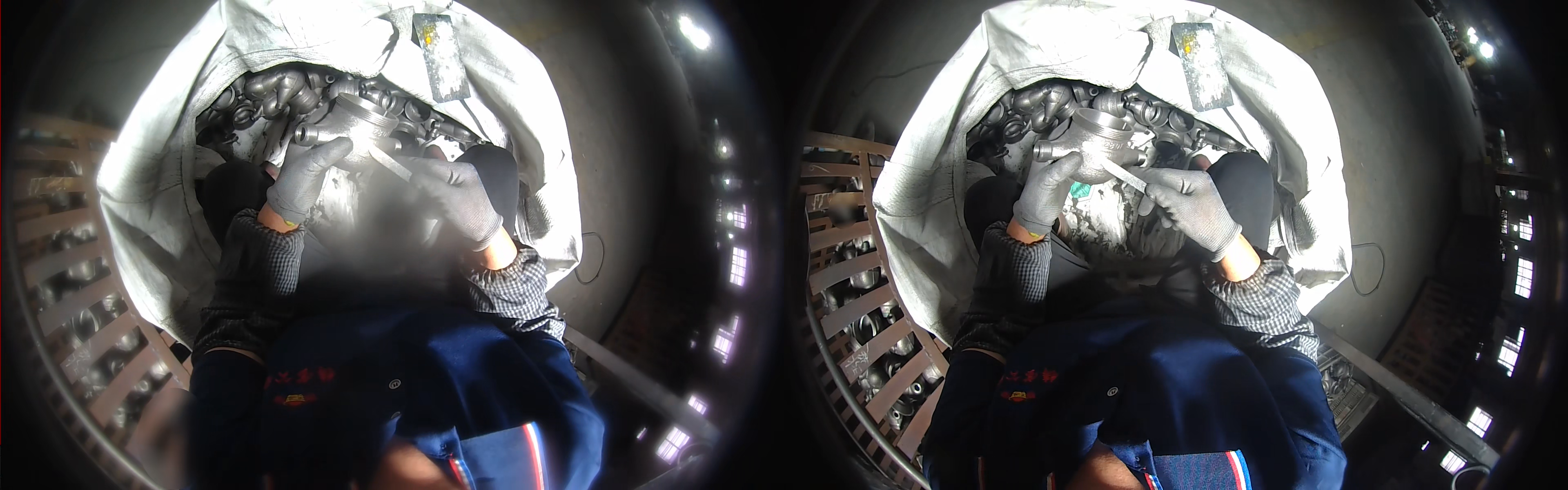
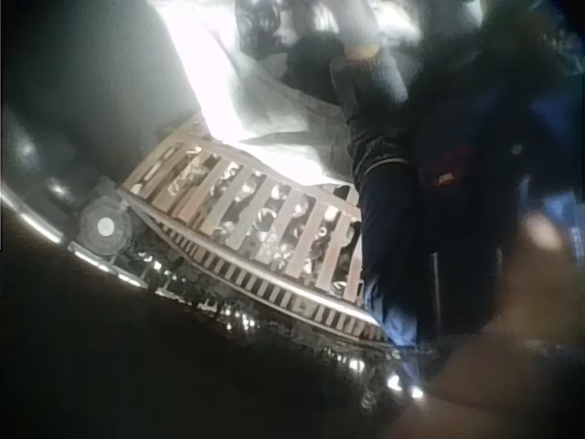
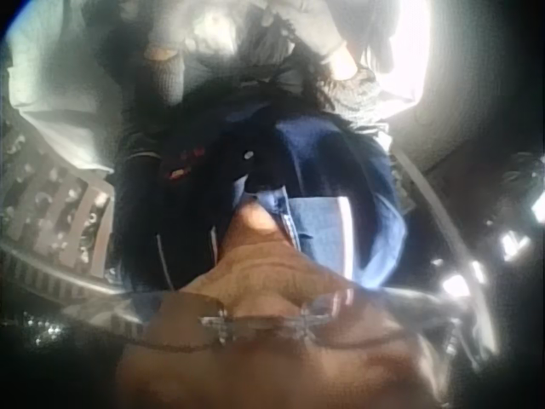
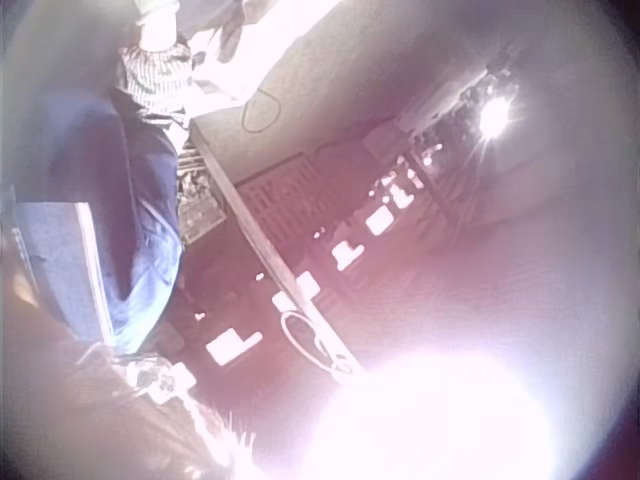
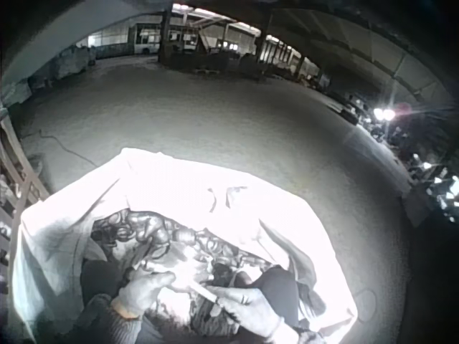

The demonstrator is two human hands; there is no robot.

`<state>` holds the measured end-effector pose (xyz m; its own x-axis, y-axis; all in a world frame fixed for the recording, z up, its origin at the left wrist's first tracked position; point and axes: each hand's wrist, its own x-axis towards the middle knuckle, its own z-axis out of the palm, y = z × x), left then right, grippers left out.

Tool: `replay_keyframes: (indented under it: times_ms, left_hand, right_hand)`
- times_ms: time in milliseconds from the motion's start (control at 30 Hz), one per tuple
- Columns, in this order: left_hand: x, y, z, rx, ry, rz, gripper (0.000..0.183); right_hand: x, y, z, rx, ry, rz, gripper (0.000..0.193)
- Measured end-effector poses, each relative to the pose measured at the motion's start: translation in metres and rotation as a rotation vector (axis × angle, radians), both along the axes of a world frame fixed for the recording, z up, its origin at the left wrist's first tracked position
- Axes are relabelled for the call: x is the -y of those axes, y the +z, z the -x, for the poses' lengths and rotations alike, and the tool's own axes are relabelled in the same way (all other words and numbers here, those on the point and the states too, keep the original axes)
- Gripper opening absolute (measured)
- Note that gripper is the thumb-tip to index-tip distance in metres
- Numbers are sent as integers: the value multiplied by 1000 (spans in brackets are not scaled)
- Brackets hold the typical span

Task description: Using a hand tool to smooth or deburr metal casting components over a bulk storage bag.

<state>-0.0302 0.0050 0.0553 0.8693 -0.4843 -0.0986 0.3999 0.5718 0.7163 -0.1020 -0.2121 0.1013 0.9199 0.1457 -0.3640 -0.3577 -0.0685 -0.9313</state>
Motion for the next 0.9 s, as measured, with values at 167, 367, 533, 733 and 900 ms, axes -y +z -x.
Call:
replay_keyframes:
  times_ms: [167,367,533,733,900]
  left_hand:
    - [0,-12,-2,70,33,-83,30]
    - [2,-13,-3,105,84,-110,32]
    - [0,-4,-1,-2,32,-6,30]
    - [2,-12,-4,-31,20,3,26]
    - [0,-14,-3,-94,23,-10,25]
  right_hand:
    - [0,-2,-3,-34,-8,-36,29]
    - [-3,3,-3,336,-42,244,30]
    - [-10,2,-2,576,-31,496,31]
    - [-8,10,4,601,103,816,36]
    - [-10,12,5,690,132,969,37]
